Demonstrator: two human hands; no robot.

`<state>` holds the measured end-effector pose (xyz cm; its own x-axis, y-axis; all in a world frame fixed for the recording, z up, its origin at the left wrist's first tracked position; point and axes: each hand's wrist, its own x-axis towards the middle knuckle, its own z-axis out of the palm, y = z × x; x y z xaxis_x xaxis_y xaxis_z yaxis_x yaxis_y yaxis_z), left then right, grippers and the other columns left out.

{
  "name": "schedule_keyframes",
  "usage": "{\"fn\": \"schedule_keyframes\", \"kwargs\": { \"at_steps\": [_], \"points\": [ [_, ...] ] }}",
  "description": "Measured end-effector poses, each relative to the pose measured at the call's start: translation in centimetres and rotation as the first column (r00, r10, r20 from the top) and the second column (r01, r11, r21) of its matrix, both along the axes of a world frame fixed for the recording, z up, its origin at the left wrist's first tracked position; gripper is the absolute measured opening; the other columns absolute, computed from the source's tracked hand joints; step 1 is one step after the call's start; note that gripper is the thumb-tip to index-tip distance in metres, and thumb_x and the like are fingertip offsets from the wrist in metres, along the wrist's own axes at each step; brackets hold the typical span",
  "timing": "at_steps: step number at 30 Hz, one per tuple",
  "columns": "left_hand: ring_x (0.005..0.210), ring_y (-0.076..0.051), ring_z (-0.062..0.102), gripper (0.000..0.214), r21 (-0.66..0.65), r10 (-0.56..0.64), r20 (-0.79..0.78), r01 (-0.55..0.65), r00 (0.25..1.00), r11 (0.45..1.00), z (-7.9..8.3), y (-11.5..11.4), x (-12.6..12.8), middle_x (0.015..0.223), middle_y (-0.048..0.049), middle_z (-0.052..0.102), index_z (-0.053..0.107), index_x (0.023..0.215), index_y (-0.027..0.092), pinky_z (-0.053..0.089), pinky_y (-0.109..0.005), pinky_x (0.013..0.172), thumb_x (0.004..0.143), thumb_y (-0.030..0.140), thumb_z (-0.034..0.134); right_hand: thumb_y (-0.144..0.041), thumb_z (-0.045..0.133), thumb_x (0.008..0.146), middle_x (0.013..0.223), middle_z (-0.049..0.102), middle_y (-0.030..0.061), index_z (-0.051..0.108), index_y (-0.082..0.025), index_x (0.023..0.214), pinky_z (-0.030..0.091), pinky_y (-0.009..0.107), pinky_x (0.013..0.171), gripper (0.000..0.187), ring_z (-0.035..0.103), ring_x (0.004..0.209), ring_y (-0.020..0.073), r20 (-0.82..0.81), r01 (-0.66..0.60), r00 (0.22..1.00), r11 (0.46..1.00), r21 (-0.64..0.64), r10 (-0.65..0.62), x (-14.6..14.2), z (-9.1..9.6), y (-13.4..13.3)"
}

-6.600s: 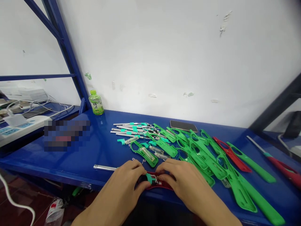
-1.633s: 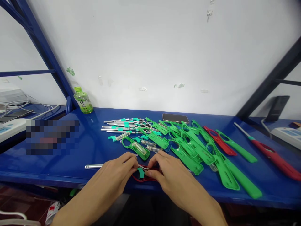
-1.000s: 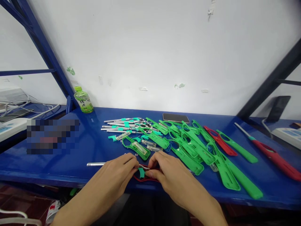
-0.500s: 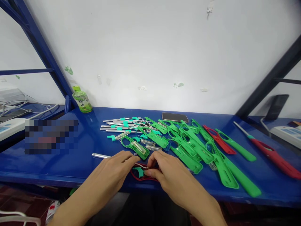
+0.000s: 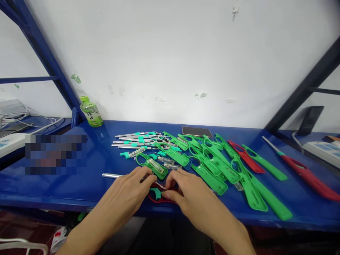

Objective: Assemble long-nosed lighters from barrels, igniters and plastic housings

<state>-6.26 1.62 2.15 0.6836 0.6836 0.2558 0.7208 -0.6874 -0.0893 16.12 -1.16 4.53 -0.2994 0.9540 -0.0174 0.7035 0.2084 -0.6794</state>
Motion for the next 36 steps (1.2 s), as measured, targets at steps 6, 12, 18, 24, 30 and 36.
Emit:
{"fn": "schedule_keyframes", "kwargs": {
  "at_steps": [6, 12, 18, 24, 30, 36],
  "points": [
    [0.093, -0.025, 0.07, 0.025, -0.038, 0.007, 0.009, -0.007, 1.0, 0.999, -0.2, 0.0, -0.2, 0.105, -0.005, 0.07, 0.066, 0.114, 0.023, 0.056, -0.032, 0.068, 0.099, 0.004, 0.059, -0.017, 0.075, 0.095, 0.107, 0.074, -0.0012, 0.068, -0.026, 0.114, 0.042, 0.031, 0.081, 0.021, 0.067, 0.097, 0.0209, -0.022, 0.026, 0.999, 1.0, -0.011, -0.026, 0.1, 0.1, -0.1],
    [0.098, -0.025, 0.071, 0.031, -0.052, 0.004, 0.015, -0.003, 1.0, 0.999, -0.2, 0.1, -0.3, 0.114, -0.0067, 0.07, 0.065, 0.124, 0.023, 0.058, -0.033, 0.069, 0.101, 0.005, 0.056, -0.025, 0.074, 0.098, 0.103, 0.076, 0.0008, 0.076, -0.025, 0.102, 0.043, 0.031, 0.08, 0.004, 0.069, 0.096, 0.0224, 0.035, 0.019, 0.999, 1.0, 0.017, -0.02, -0.1, 0.3, 0.4],
    [0.102, -0.026, 0.072, 0.035, -0.113, -0.003, 0.059, 0.01, 0.998, 0.994, -0.1, 0.1, -0.4, 0.118, -0.0061, 0.07, 0.062, 0.131, 0.025, 0.059, -0.036, 0.075, 0.103, 0.006, 0.05, -0.025, 0.063, 0.105, 0.085, 0.078, -0.0034, 0.075, -0.026, 0.089, 0.039, 0.029, 0.071, 0.019, 0.068, 0.077, 0.0177, 0.008, 0.043, 0.999, 0.996, 0.079, -0.044, 0.0, -0.2, 0.7],
    [0.101, -0.022, 0.072, 0.026, -0.146, 0.023, 0.189, 0.005, 0.982, 0.989, 0.9, -0.3, -1.1, 0.124, -0.0037, 0.069, 0.065, 0.125, 0.029, 0.054, -0.033, 0.074, 0.111, 0.024, 0.044, -0.024, 0.063, 0.104, 0.085, 0.079, -0.003, 0.075, -0.027, 0.091, 0.036, 0.03, 0.067, 0.017, 0.067, 0.073, 0.0176, 0.022, 0.083, 0.996, 0.99, 0.114, -0.086, -0.3, -0.5, 0.9],
    [0.096, -0.023, 0.071, 0.03, -0.168, 0.004, 0.157, 0.023, 0.988, 0.985, 1.5, -0.7, -1.7, 0.117, -0.0054, 0.07, 0.072, 0.103, 0.025, 0.052, -0.034, 0.071, 0.11, 0.025, 0.043, -0.024, 0.063, 0.104, 0.084, 0.078, -0.0029, 0.074, -0.026, 0.089, 0.035, 0.03, 0.067, 0.019, 0.066, 0.072, 0.0173, 0.034, 0.082, 0.996, 0.991, 0.107, -0.086, -0.4, -0.4, 0.7],
    [0.1, -0.024, 0.07, 0.027, -0.167, 0.019, 0.131, 0.003, 0.991, 0.986, 1.1, -0.3, -1.2, 0.113, -0.0059, 0.071, 0.075, 0.104, 0.024, 0.054, -0.033, 0.074, 0.109, 0.024, 0.048, -0.023, 0.064, 0.104, 0.09, 0.078, -0.0021, 0.073, -0.025, 0.091, 0.038, 0.031, 0.072, 0.016, 0.068, 0.081, 0.0186, 0.032, 0.044, 0.998, 0.994, 0.101, -0.048, -0.3, 0.0, 0.3]
  ]
}}
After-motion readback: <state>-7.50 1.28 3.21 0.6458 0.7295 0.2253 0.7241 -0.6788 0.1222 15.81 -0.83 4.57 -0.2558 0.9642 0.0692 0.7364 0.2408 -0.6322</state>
